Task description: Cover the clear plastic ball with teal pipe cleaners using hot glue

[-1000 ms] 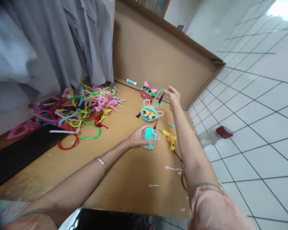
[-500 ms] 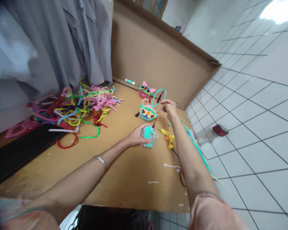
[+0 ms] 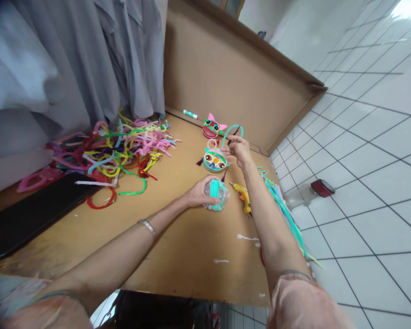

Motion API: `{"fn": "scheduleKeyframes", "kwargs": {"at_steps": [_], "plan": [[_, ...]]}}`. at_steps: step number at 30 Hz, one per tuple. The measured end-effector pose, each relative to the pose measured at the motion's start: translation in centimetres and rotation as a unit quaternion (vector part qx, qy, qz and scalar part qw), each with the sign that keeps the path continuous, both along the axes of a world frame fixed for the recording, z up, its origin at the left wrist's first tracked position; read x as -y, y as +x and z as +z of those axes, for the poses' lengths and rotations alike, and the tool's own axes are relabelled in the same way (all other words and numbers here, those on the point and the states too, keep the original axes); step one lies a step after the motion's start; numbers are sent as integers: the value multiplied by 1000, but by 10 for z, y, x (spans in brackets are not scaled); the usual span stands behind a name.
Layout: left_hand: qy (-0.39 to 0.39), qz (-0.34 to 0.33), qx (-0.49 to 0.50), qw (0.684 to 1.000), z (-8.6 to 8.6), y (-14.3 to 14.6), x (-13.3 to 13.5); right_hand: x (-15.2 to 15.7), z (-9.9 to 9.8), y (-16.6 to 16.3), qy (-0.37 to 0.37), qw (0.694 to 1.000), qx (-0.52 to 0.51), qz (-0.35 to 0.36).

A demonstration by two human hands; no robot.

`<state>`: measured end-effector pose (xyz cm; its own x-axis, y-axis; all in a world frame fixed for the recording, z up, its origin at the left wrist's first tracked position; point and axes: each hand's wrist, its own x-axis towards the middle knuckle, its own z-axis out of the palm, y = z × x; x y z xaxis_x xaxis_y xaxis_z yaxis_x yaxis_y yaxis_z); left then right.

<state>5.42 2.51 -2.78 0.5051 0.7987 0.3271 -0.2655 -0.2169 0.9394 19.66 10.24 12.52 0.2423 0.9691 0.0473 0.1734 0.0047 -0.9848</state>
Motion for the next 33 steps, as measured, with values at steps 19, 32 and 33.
{"fn": "scheduleKeyframes", "kwargs": {"at_steps": [19, 32, 33], "plan": [[22, 9, -12, 1000, 1, -1, 0, 125, -90, 27, 124, 976, -37, -178], [21, 17, -30, 999, 4, -5, 3, 158, -136, 11, 194, 955, 59, -217], [23, 21, -33, 999, 4, -5, 4, 159, -137, 10, 195, 956, 70, -209]]}}
